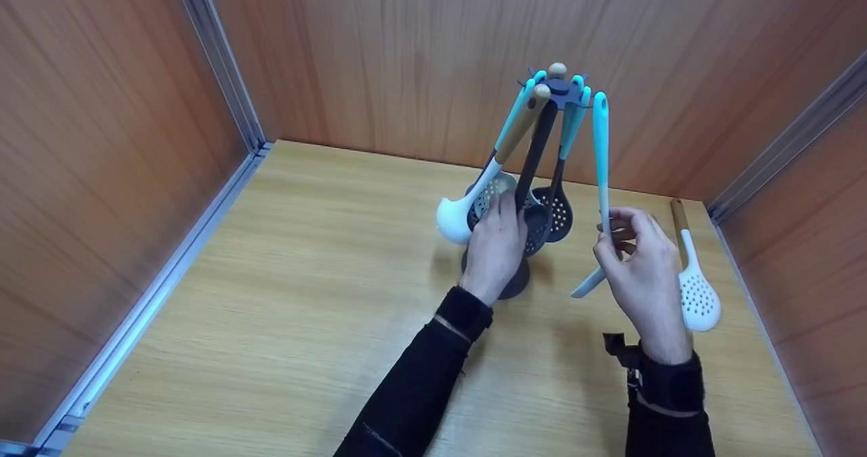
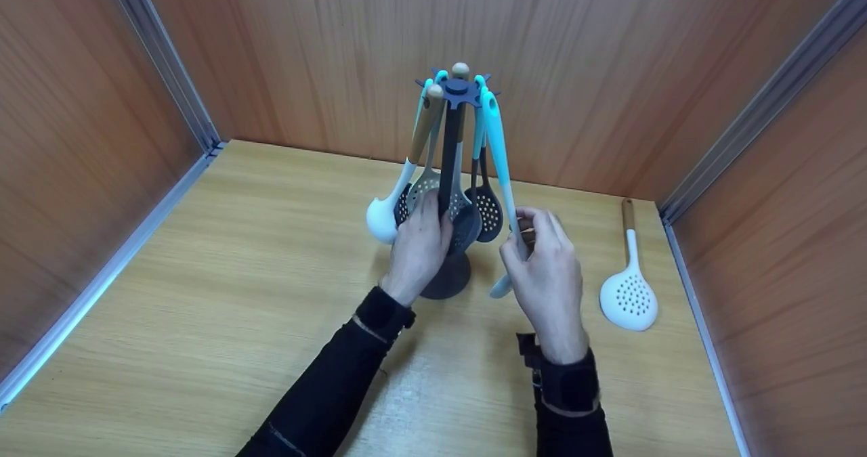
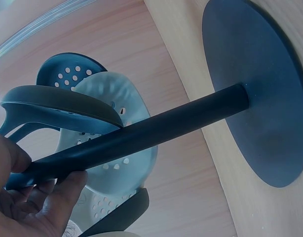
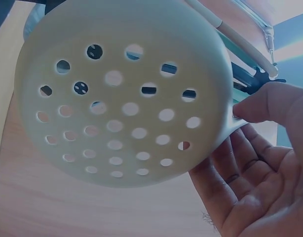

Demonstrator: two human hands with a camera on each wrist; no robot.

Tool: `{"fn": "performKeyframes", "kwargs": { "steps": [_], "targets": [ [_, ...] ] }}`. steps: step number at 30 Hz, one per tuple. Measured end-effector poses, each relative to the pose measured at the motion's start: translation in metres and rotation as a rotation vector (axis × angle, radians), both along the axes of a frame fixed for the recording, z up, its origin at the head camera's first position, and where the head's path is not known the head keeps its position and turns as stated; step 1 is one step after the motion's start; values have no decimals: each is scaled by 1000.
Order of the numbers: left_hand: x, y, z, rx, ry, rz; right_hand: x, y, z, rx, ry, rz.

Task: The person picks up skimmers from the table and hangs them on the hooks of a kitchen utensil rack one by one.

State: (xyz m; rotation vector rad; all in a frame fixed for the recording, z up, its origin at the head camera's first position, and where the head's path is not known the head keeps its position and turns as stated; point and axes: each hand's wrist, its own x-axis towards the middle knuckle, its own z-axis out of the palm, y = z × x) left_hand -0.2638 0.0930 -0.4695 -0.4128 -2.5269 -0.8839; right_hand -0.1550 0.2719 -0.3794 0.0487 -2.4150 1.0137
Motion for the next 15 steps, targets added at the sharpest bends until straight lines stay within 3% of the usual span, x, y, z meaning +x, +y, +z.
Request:
{"fn": "performKeyframes", "kwargs": {
  "steps": [2,9,15],
  "targets": [
    [0,0,0,2,7,0,0,-1,-1,0,2,5],
    [-1,0,-5,-4,136,7,-3,-3,-4,-13,15,27],
    [0,0,-4,-1,104,1,-7,-6,-7,2,-13,33]
  ]
}}
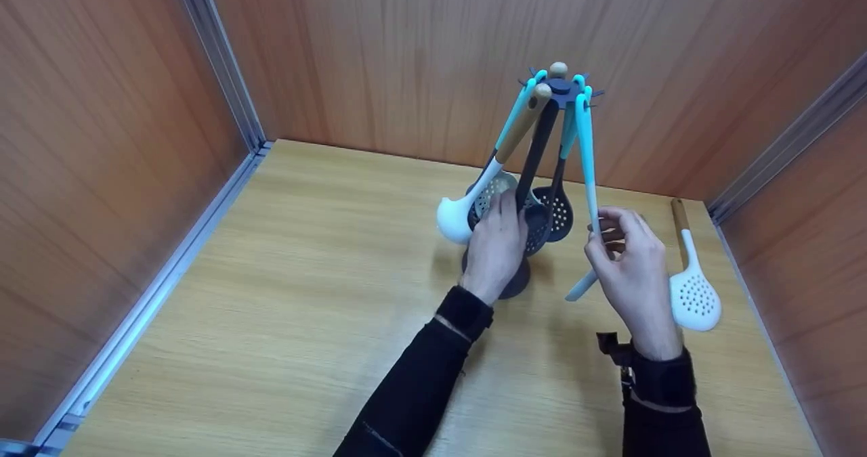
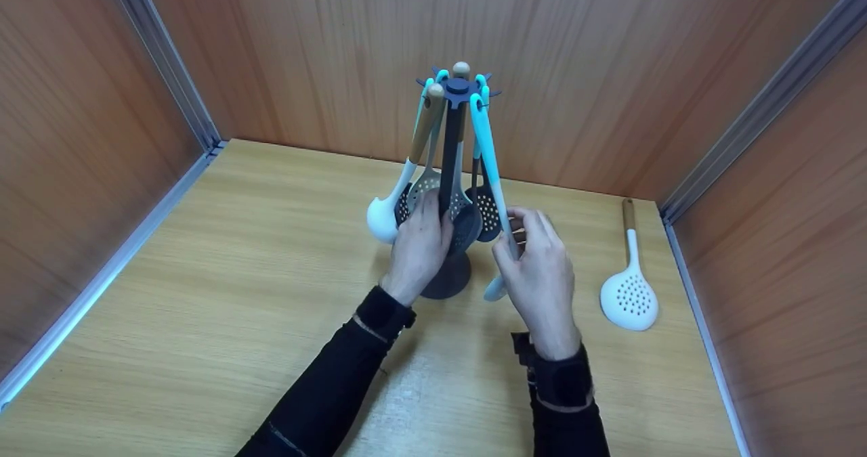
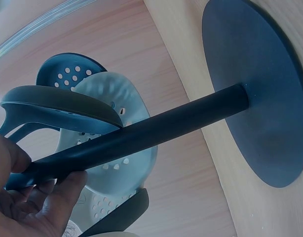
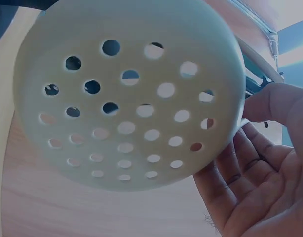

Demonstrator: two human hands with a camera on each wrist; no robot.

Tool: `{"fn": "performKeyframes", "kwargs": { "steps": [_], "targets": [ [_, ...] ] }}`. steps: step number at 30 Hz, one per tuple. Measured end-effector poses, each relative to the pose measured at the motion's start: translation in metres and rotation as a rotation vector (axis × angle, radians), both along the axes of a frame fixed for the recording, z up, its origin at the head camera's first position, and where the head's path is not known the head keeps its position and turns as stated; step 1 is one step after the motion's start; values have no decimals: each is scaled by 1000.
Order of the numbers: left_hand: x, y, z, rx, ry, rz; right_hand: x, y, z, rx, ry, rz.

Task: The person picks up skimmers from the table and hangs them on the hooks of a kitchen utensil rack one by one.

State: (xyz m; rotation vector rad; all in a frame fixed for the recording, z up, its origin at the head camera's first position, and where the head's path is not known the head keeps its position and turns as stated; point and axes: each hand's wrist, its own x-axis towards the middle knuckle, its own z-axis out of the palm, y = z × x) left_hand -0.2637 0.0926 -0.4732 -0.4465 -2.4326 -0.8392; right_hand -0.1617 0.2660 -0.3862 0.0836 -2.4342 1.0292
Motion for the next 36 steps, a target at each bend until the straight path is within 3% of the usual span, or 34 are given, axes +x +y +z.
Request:
{"fn": "performKeyframes", "kwargs": {
  "steps": [13,24,36],
  "targets": [
    [0,0,1,-13,-15,14,-13,-8,-11,19,-49,16],
    [-2,-1,0,-27,14,14,-19,-12,-19,19,-8,58],
    [-2,-1,3,9,-87,-8,-23,-18,-23,4,-80,98]
  ]
}}
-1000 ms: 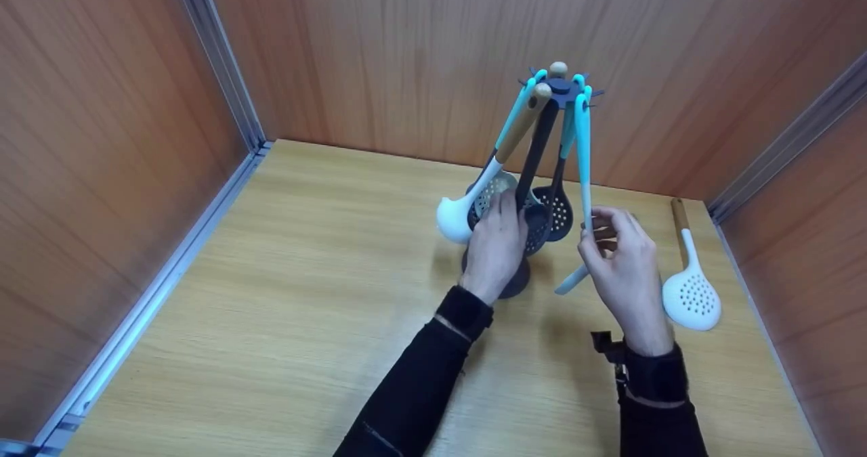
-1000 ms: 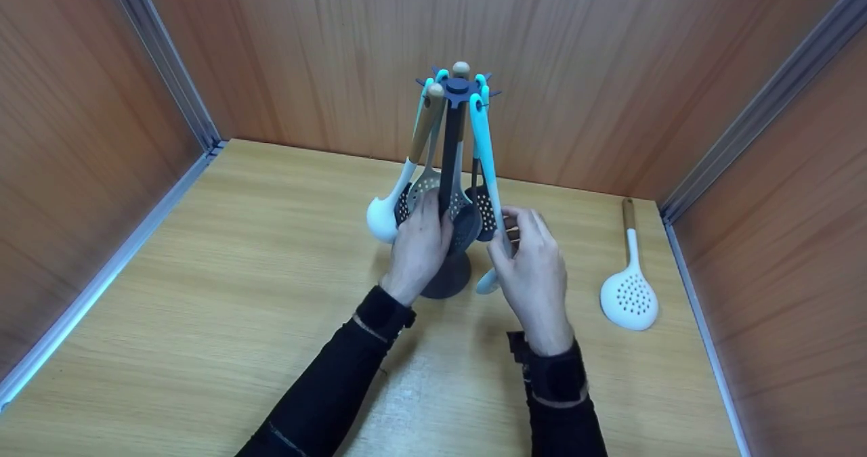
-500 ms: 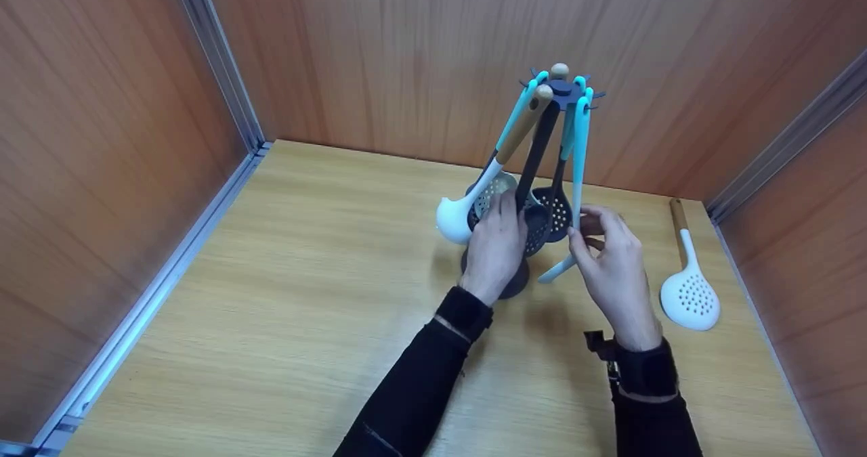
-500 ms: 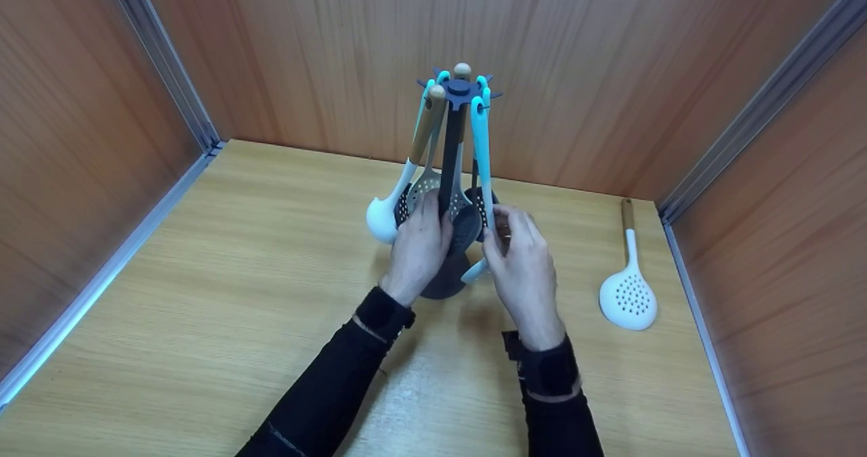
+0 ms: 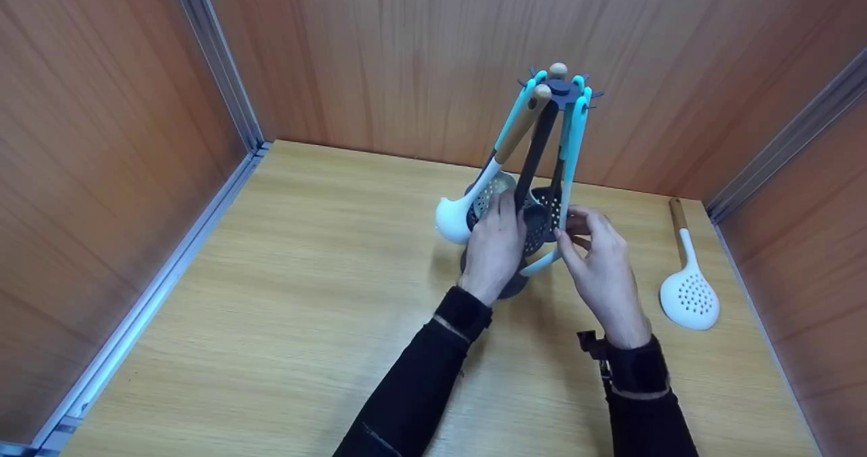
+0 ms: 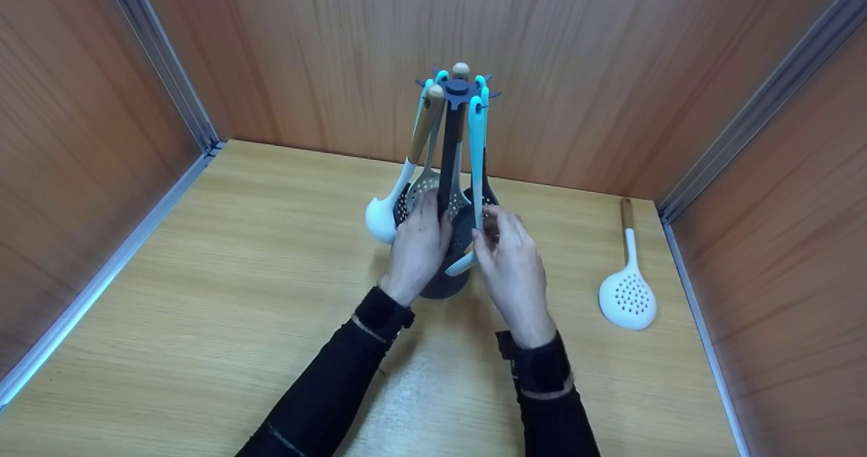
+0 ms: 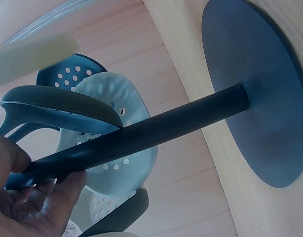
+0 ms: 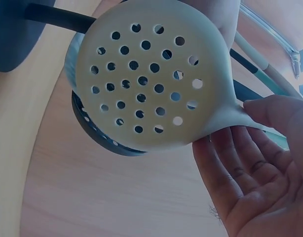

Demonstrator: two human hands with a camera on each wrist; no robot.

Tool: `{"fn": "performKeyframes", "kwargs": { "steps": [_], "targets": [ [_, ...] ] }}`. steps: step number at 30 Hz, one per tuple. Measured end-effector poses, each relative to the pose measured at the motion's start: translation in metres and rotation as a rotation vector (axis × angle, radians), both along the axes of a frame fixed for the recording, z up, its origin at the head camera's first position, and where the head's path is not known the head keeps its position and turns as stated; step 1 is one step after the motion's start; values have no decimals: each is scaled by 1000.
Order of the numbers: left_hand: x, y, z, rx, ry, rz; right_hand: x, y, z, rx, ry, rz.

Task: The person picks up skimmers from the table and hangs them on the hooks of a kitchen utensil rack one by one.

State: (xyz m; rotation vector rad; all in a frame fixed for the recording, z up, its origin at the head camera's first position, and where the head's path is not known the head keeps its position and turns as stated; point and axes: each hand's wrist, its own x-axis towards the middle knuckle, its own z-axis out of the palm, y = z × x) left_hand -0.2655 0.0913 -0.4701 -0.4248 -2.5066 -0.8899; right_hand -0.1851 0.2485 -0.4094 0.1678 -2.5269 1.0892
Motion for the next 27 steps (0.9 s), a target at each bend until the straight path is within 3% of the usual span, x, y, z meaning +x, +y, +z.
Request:
{"fn": "performKeyframes", "kwargs": {
  "steps": [11,18,27],
  "targets": [
    [1,-1,0,-2,-4,5,-3,-3,-4,34,-21,25],
    [1,0,-2,-61,107,41,-4,4,-5,10,14,22],
    [0,0,-2,-21,57,11,-6,29,-3,2,-23,-65]
  ]
}}
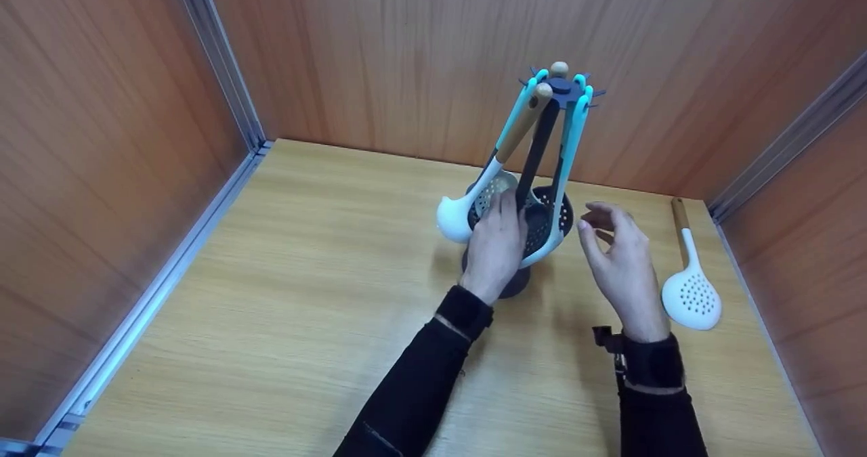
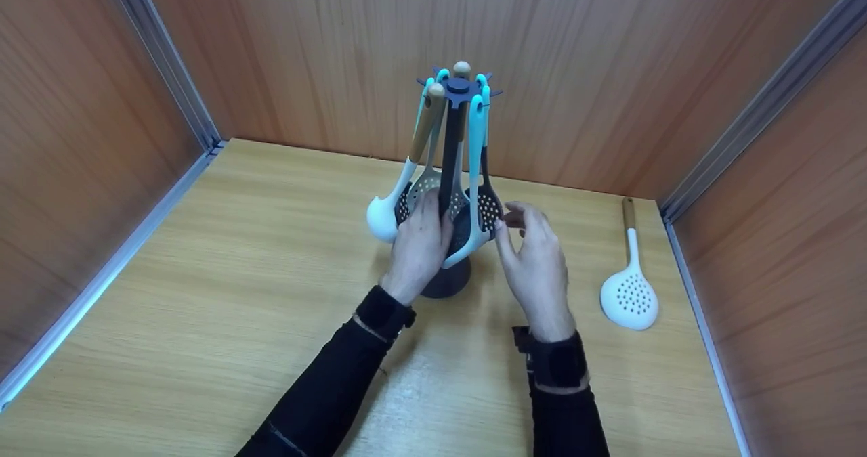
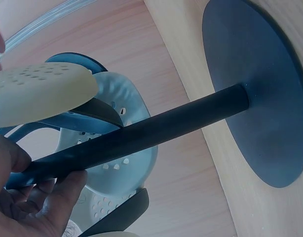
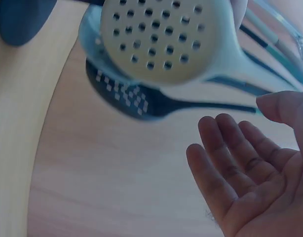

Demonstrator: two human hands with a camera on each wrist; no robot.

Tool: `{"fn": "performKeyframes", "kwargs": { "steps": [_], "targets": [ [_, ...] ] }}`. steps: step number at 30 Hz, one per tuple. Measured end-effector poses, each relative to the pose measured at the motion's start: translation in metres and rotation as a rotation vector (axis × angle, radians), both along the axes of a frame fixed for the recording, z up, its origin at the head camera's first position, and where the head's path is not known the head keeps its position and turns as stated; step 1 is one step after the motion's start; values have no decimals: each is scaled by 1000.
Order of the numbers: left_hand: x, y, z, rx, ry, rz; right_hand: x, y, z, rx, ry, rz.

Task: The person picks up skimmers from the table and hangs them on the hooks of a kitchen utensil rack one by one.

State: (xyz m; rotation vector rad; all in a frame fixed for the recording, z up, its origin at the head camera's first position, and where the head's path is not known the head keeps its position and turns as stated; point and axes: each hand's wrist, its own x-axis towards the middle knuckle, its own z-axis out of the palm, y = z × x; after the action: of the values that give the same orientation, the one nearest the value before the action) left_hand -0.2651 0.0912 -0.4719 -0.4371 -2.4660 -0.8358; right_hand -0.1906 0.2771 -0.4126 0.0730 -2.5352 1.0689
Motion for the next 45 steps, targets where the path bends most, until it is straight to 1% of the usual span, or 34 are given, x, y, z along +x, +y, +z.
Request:
{"fn": "performKeyframes", "kwargs": {
  "steps": [6,10,14,17,20,21,29,37,42,44,45],
  "targets": [
    [1,-2,2,-17,-23,-3,-1,23,1,-22,-61,-81],
    [1,-3,5,-7,-65,-12,-5,43,1,-11,-100,-133],
    [1,-3,6,0,-101,-13,-10,63,1,3,-108,-178],
    [1,-4,5,-1,-76,-16,-14,75,0,17,-103,-207],
    [2,-4,4,-8,-41,-17,-18,86,0,53,-111,-229],
    [2,-4,4,-7,-35,-19,-19,90,-1,64,-116,-232],
    [0,-3,3,12,-66,-25,-32,115,-9,140,-201,-235],
    [0,-4,3,17,-64,-25,-43,135,-13,246,-264,-221],
    [0,-3,4,29,-80,-28,-47,146,-17,269,-301,-198],
    [0,-3,4,33,-75,-27,-49,150,-20,273,-306,-193],
    [0,-3,3,21,-62,-23,-49,152,-22,272,-311,-190]
  ]
}}
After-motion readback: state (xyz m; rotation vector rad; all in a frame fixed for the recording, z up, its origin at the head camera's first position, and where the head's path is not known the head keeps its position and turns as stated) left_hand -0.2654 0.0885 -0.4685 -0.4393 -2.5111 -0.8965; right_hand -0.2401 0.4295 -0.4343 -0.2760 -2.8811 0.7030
